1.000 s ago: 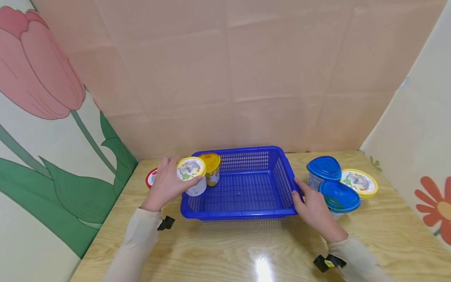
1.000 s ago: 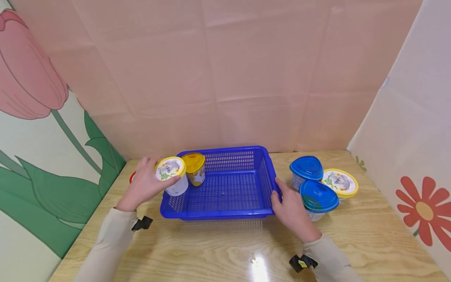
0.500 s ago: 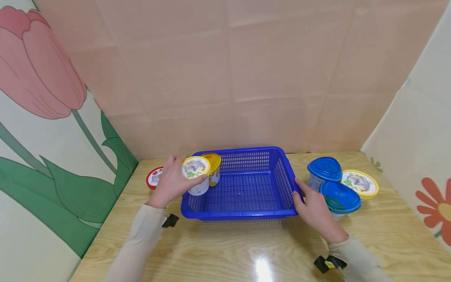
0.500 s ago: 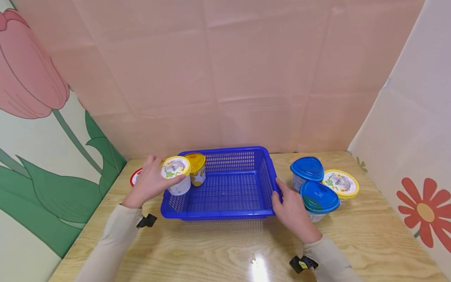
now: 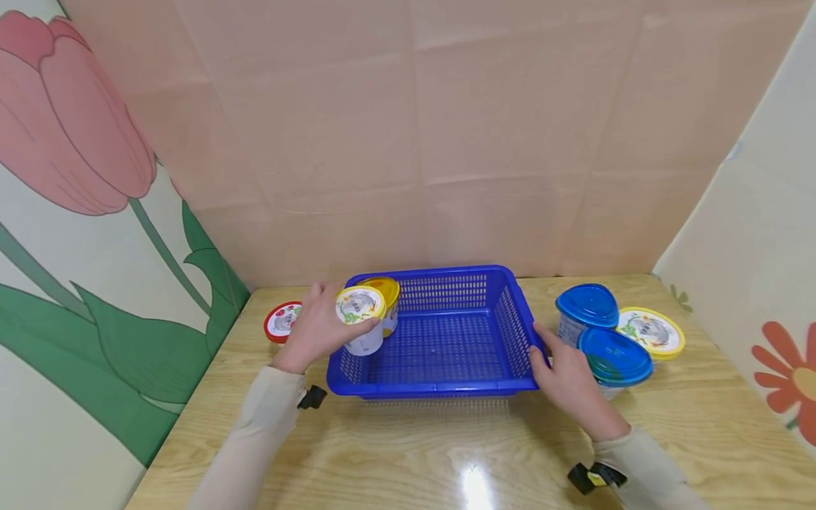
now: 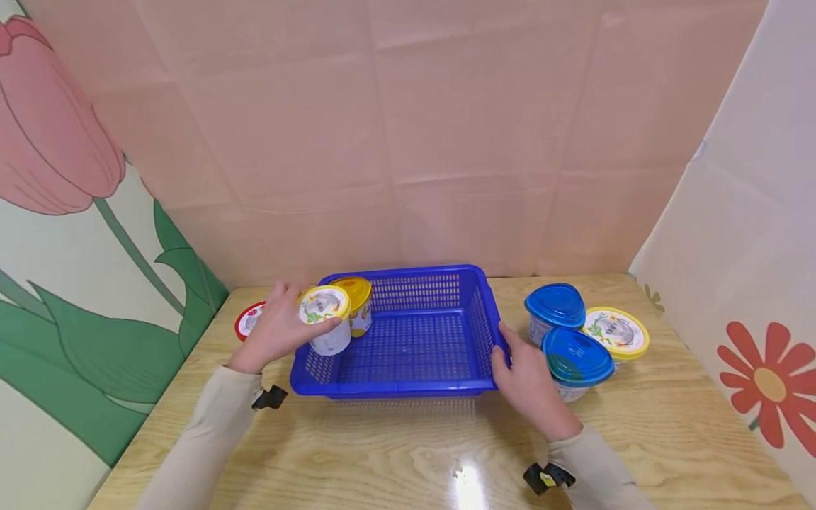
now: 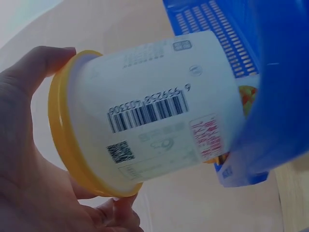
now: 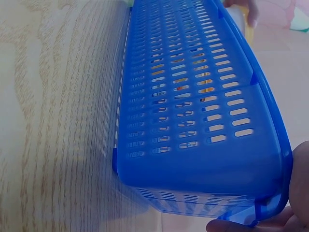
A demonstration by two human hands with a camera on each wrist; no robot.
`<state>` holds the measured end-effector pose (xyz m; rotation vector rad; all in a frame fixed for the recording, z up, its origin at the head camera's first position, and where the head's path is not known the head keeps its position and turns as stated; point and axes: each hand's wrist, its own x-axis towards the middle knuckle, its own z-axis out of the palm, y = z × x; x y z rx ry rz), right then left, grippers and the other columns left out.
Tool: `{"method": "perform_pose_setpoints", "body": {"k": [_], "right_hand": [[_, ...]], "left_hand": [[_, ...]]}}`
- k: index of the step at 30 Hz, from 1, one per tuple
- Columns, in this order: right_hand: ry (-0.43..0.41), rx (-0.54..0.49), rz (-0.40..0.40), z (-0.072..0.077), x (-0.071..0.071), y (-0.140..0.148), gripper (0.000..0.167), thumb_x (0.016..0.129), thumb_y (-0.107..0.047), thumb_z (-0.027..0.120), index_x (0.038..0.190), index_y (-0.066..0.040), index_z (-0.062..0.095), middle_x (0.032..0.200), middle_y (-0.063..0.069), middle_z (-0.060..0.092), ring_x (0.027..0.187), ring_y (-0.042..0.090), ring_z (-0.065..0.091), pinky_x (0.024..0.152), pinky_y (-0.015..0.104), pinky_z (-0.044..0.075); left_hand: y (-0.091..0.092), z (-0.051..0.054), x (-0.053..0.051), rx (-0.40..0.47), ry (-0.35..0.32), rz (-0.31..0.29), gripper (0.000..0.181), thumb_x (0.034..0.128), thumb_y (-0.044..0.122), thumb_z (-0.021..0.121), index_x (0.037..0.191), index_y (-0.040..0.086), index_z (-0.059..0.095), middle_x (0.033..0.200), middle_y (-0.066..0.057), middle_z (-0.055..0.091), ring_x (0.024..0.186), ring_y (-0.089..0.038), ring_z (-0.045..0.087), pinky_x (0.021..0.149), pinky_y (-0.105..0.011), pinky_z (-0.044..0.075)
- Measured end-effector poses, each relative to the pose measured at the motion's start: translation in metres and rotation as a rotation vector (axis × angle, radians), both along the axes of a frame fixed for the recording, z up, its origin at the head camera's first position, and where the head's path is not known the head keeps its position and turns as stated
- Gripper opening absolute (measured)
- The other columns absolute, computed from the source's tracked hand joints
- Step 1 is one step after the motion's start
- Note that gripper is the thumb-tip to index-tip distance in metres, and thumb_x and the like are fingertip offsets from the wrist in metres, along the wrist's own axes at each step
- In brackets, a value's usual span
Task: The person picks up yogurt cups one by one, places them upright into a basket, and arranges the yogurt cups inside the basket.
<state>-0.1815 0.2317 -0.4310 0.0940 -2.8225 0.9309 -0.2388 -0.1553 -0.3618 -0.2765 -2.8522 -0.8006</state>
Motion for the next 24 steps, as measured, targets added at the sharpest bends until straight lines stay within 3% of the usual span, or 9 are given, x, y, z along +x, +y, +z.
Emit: {"method": "perform_pose_setpoints", "body": {"k": [10, 24], "right_hand": [[-0.014, -0.007, 0.001, 0.001, 0.001, 0.000, 0.054, 0.103, -0.019, 0.047, 0.149, 0.007, 0.038, 0.135, 0.035, 0.054, 0.115, 0.048, 0.060, 0.087, 0.057, 0.054], [-0.005, -0.006, 0.000, 0.000, 0.001, -0.001, 0.054, 0.103, -0.019, 0.047, 0.149, 0.007, 0.038, 0.133, 0.035, 0.055, 0.112, 0.048, 0.062, 0.085, 0.057, 0.055]], "left_hand": [[-0.003, -0.008, -0.003, -0.079, -0.101, -0.024, 0.103, 0.0730, 0.069, 0.074, 0.144, 0.001, 0.045, 0.115, -0.013, 0.050, 0.102, -0.026, 0.045, 0.078, -0.039, 0.049], [0.003, -0.011, -0.011, -0.185, -0.234, -0.120, 0.089, 0.0728, 0.060, 0.078, 0.130, -0.003, 0.054, 0.106, -0.013, 0.053, 0.097, -0.025, 0.045, 0.071, -0.033, 0.047]]}}
